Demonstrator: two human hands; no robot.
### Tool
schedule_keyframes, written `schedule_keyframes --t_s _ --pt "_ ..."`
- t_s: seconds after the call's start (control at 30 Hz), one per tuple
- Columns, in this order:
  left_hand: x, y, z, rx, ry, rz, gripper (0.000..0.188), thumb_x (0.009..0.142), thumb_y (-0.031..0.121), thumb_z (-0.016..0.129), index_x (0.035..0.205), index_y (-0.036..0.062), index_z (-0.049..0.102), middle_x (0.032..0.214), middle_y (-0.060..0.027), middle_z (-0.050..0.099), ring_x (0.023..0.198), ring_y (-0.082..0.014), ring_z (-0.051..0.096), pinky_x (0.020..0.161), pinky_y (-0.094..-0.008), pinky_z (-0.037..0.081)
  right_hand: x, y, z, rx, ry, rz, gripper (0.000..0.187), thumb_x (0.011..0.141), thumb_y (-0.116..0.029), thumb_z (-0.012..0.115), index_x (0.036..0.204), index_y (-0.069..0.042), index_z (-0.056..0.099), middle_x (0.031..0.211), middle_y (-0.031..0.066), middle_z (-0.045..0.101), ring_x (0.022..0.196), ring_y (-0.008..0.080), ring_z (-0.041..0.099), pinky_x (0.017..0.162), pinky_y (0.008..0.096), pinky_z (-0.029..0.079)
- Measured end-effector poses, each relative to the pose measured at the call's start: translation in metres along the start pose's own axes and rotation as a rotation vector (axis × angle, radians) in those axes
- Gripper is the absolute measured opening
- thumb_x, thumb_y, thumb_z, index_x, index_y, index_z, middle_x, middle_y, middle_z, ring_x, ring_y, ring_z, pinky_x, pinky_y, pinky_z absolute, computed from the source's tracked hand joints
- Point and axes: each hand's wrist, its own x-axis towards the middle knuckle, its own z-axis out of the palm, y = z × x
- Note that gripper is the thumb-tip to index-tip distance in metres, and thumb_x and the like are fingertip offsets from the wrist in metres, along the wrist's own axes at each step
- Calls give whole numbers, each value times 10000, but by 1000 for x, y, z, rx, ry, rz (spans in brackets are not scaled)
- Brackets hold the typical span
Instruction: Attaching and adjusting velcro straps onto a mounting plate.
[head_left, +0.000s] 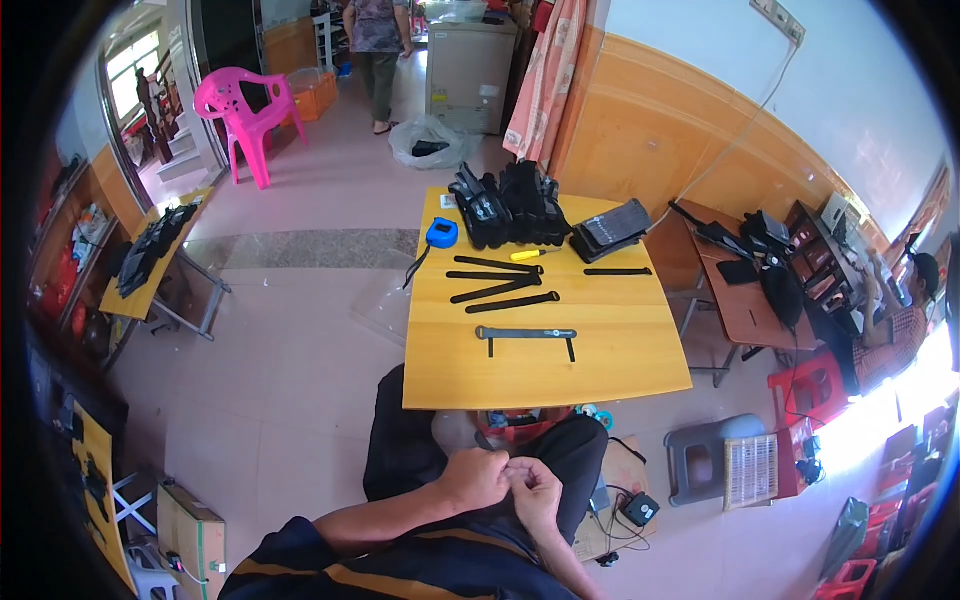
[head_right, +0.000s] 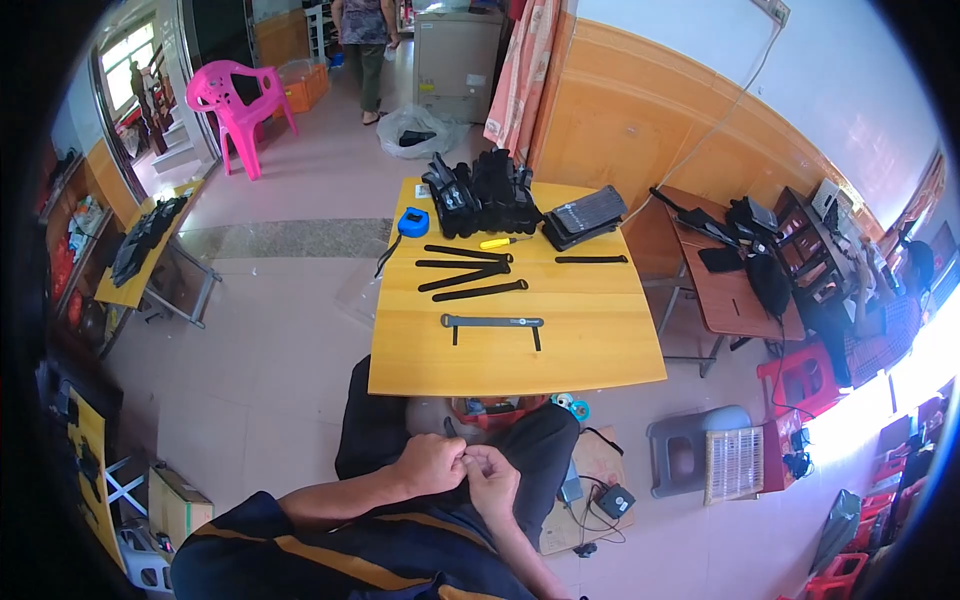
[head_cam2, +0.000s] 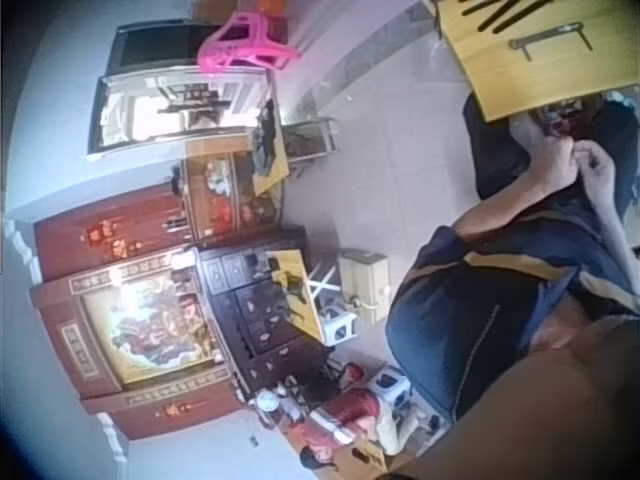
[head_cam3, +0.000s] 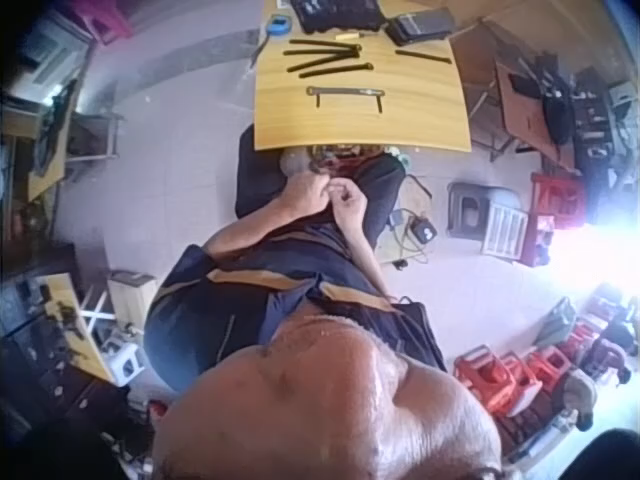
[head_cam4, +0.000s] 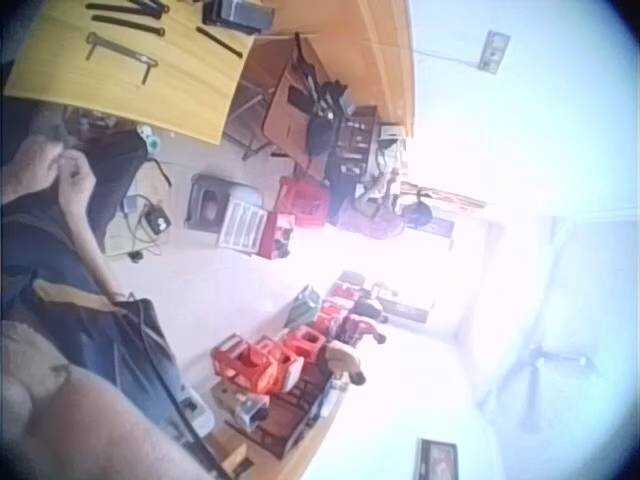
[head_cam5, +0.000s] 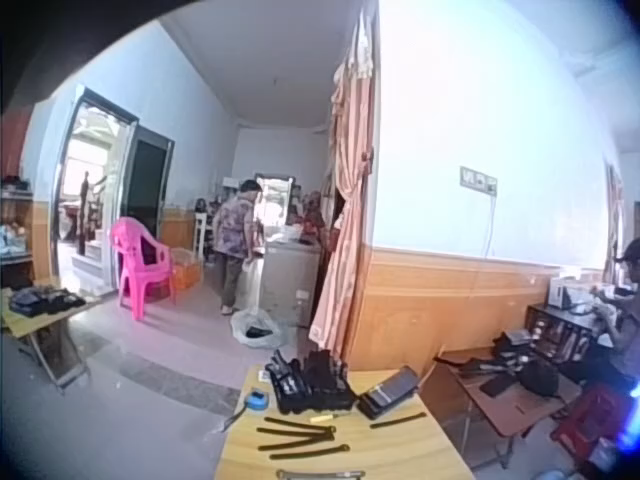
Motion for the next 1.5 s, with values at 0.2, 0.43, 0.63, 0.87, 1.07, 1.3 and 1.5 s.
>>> schedule_keyframes --t_s 0.2,0.43,0.63,0.87,1.07,1.3,1.5 --pt "0 3 -2 -60 53 -21 166 784 148 685 698 44 587 663 -205 644 648 -421 668 584 -509 542 -2 -14 5 -157 64 -182 87 945 24 675 1023 16 714 829 25 734 766 60 671 698 223 539" --pt "-2 -11 1 -113 -34 8 170 813 152 697 714 35 625 679 -196 664 662 -409 682 603 -486 553 -3 -12 -2 -278 101 -280 64 897 -1 715 955 -23 701 798 87 708 715 153 688 677 299 553" --pt "3 -12 -10 -146 -136 11 179 793 179 717 702 39 650 681 -188 671 663 -394 688 617 -473 556 -1 -14 -2 -351 67 -476 56 903 11 699 941 -25 682 810 89 694 698 175 671 662 291 531" --pt "0 -13 -7 -129 -108 83 203 797 189 702 697 34 617 677 -196 662 661 -406 681 633 -491 557 -4 -21 -1 -406 61 -532 67 900 -2 699 927 -54 667 837 125 690 745 307 695 677 371 553" --pt "3 -12 -6 -29 -138 108 186 814 183 670 721 32 616 687 -199 672 671 -418 685 646 -506 567 -3 -18 -1 -404 63 -521 62 890 25 688 915 -27 662 828 128 691 758 271 704 705 344 548" --pt "4 -8 -12 -36 -102 92 178 802 180 671 720 32 615 686 -198 672 663 -420 684 639 -509 568 -2 -21 0 -379 73 -543 51 903 12 692 922 -27 664 840 127 694 760 264 699 705 338 545" --pt "2 -9 -11 -108 -112 88 183 779 186 702 707 39 620 673 -195 665 657 -407 686 637 -492 567 -2 -20 -3 -375 47 -516 39 919 -2 696 931 -28 670 833 103 696 742 223 692 688 318 537"
